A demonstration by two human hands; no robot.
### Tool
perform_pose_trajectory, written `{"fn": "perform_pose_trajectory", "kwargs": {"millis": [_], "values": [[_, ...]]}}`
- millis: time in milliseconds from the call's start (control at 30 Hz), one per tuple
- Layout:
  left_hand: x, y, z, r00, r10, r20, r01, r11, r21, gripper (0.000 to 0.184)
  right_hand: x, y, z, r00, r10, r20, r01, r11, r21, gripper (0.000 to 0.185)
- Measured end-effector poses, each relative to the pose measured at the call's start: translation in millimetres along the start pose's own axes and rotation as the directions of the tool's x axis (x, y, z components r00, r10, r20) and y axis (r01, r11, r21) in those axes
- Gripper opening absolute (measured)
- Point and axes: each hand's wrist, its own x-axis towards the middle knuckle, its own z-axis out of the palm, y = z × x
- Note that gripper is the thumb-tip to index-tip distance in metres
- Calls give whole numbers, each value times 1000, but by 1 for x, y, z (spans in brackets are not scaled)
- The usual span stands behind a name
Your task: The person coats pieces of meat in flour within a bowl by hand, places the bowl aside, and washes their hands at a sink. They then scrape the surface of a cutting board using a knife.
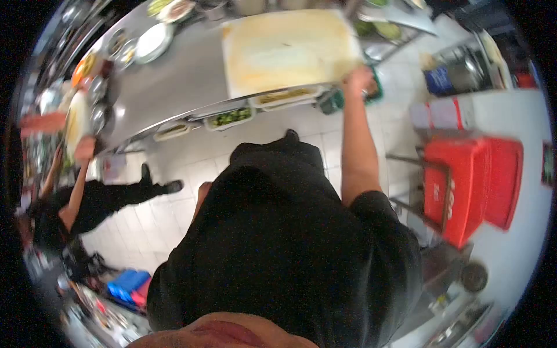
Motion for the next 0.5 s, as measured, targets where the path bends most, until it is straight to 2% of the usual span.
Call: {"fn": "perform_pose_trajectory", "kwargs": {"millis": [67, 100, 133, 167, 233, 300, 367, 467, 500], "values": [[9, 5, -13, 985, -159, -73, 143, 971, -190, 19, -5, 5, 3, 982, 29, 185, -49, 994, 102, 28], [1, 35, -11, 946, -309, -95, 261, 904, -338, 19, -13, 10, 4, 969, -52, 243, 37, 997, 65, 29], [1, 46, -15, 945, -303, -121, 251, 912, -323, 18, -22, 17, 1, 940, -199, 275, 220, 974, -46, 29], [3, 54, -16, 947, -292, -132, 243, 923, -299, 18, -24, 27, -1, 869, -395, 297, 493, 727, -478, 36], [6, 54, -15, 941, -314, -129, 262, 913, -312, 19, -88, 31, 2, 671, -440, 597, 721, 577, -385, 36], [10, 47, -10, 937, -328, -117, 285, 916, -283, 19, -141, 35, 8, 530, -254, 809, 763, 559, -325, 33], [5, 44, -8, 935, -339, -106, 296, 908, -296, 20, -178, 43, 16, 417, -166, 894, 862, 384, -331, 32], [1, 30, -1, 931, -357, -74, 312, 885, -345, 21, -160, 49, 8, 427, -239, 872, 892, 266, -364, 32], [3, 20, 1, 924, -377, -66, 332, 875, -352, 21, -133, 55, 1, 461, -367, 808, 881, 300, -366, 30]]}}
